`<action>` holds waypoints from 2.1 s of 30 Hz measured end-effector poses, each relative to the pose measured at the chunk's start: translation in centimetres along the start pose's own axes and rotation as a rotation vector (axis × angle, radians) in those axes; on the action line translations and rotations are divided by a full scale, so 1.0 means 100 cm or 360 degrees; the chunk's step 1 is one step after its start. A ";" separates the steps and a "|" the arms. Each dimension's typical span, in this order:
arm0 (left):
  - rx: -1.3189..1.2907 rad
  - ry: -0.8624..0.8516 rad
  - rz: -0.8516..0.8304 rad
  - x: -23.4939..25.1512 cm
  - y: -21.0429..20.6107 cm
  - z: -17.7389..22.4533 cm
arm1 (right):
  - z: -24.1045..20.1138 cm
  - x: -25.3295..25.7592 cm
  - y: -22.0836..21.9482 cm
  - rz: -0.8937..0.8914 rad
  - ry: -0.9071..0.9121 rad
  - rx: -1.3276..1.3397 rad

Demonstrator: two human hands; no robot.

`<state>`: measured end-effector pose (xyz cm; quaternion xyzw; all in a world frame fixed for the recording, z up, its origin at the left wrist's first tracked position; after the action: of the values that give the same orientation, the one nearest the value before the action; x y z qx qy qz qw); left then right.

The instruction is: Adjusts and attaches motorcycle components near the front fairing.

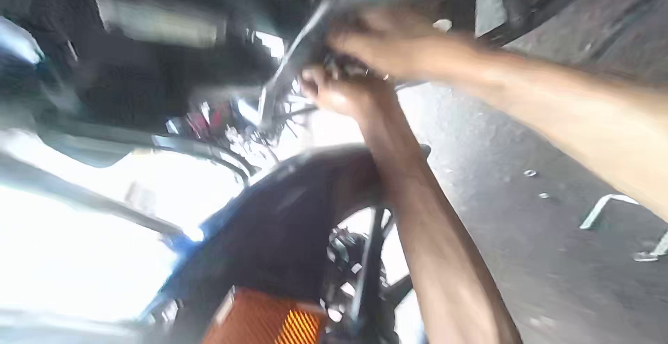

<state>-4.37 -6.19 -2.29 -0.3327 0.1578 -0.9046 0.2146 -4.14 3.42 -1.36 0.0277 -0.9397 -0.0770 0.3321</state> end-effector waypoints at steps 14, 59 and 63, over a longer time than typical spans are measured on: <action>-0.0239 -0.0214 -0.0265 0.001 -0.004 -0.004 | 0.013 0.017 -0.015 0.0195 0.0206 -0.0269; -0.0348 -0.0656 -0.0023 0.018 -0.002 -0.042 | 0.013 0.015 -0.017 0.0144 0.0109 0.0005; -0.0008 -0.0298 0.0057 0.009 -0.001 -0.012 | 0.011 0.015 -0.016 0.0075 0.0100 0.0026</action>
<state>-5.85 -6.38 -2.64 -0.4136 0.1452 -0.8652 0.2436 -5.98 1.86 -1.58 0.0107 -0.9298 -0.0605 0.3630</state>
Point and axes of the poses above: each hand's wrist, its own x-axis towards the middle knuckle, its own y-axis out of the back of the hand, z = x × y, the point moved 4 cm from there along x, towards the middle knuckle, and after that the axes turned 3 degrees about -z, right-handed, at the moved point
